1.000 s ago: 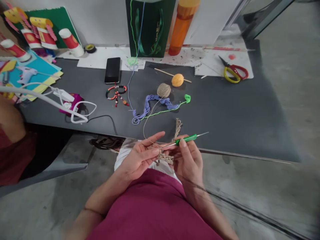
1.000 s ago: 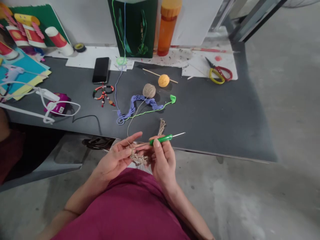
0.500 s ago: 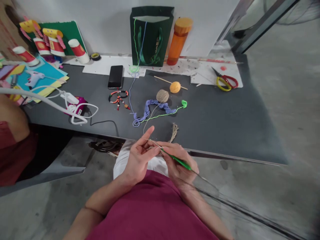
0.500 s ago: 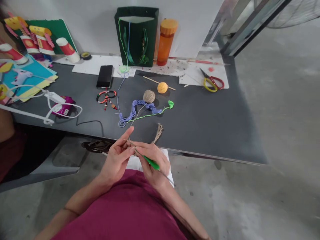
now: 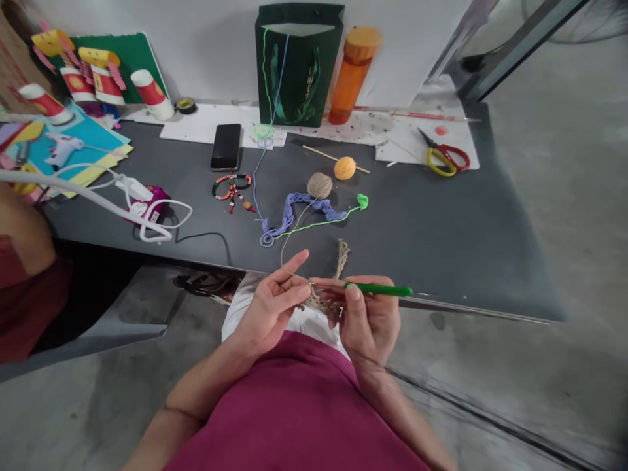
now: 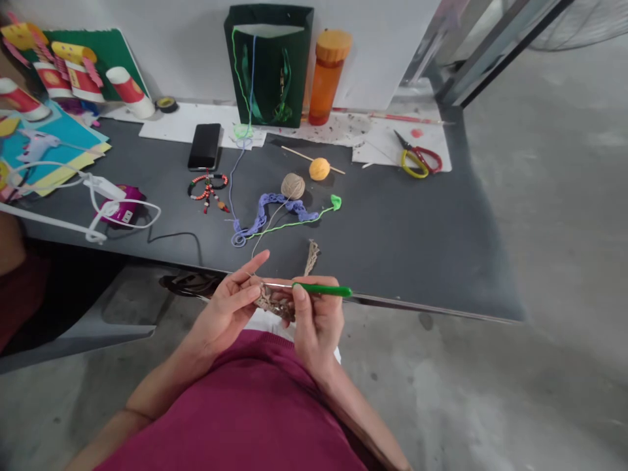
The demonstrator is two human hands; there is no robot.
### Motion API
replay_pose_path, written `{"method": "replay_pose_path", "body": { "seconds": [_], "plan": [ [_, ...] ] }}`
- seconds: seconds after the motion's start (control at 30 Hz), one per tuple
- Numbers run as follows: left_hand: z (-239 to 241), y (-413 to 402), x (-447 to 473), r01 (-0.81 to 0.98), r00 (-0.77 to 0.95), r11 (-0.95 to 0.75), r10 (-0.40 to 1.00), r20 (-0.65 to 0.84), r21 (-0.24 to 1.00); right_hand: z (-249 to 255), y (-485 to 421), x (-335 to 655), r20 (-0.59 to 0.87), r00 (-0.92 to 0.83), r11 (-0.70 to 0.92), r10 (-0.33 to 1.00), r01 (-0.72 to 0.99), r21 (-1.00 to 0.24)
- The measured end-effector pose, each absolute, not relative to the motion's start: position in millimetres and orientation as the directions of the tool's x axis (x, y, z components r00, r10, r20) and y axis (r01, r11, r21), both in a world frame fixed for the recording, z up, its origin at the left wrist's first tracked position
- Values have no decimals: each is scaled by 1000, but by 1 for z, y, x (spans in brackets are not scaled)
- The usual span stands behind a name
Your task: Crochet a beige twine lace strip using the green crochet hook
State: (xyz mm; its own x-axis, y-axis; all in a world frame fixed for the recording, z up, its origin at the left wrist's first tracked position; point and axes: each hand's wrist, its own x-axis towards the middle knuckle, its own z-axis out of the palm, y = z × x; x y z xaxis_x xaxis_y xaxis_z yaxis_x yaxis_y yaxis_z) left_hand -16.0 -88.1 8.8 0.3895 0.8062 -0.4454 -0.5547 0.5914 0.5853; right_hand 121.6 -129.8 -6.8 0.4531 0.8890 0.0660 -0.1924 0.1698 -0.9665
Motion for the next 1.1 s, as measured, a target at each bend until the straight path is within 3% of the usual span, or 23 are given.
{"method": "replay_pose_path", "body": {
  "seconds": [0.2, 0.4, 0.5, 0.57, 0.67, 0.73, 0.8, 0.93, 1.1],
  "plan": [
    [7, -89, -16, -523, 451, 617, 785, -424, 588, -4, -121, 121, -181, 334, 16, 925, -511, -859],
    [6, -91, -13, -522, 356, 523, 851, -385, 674, -8, -118, 115, -133, 330, 26, 935, -436, -900],
    [6, -91, -11, -539, 318, 495, 869, -379, 682, -9, -119, 120, 4, 334, 116, 943, -316, -942],
    [6, -90, -10, -539, 290, 482, 876, -385, 691, -10, -119, 123, 179, 333, 243, 926, -160, -957],
    [6, -90, -7, -554, 275, 477, 878, -391, 682, -16, -120, 125, 484, 288, 451, 826, 177, -875],
    [6, -89, -7, -570, 301, 507, 861, -410, 647, -20, -120, 124, 580, 249, 511, 776, 291, -809],
    [6, -88, -8, -572, 343, 558, 829, -442, 601, -23, -121, 122, 526, 303, 472, 795, 235, -849],
    [3, -85, -11, -551, 398, 639, 766, -504, 536, -20, -121, 117, 231, 425, 263, 875, -18, -965],
    [-3, -84, -14, -528, 410, 645, 763, -500, 552, -19, -123, 119, 155, 461, 204, 874, -59, -977]
  ]
}}
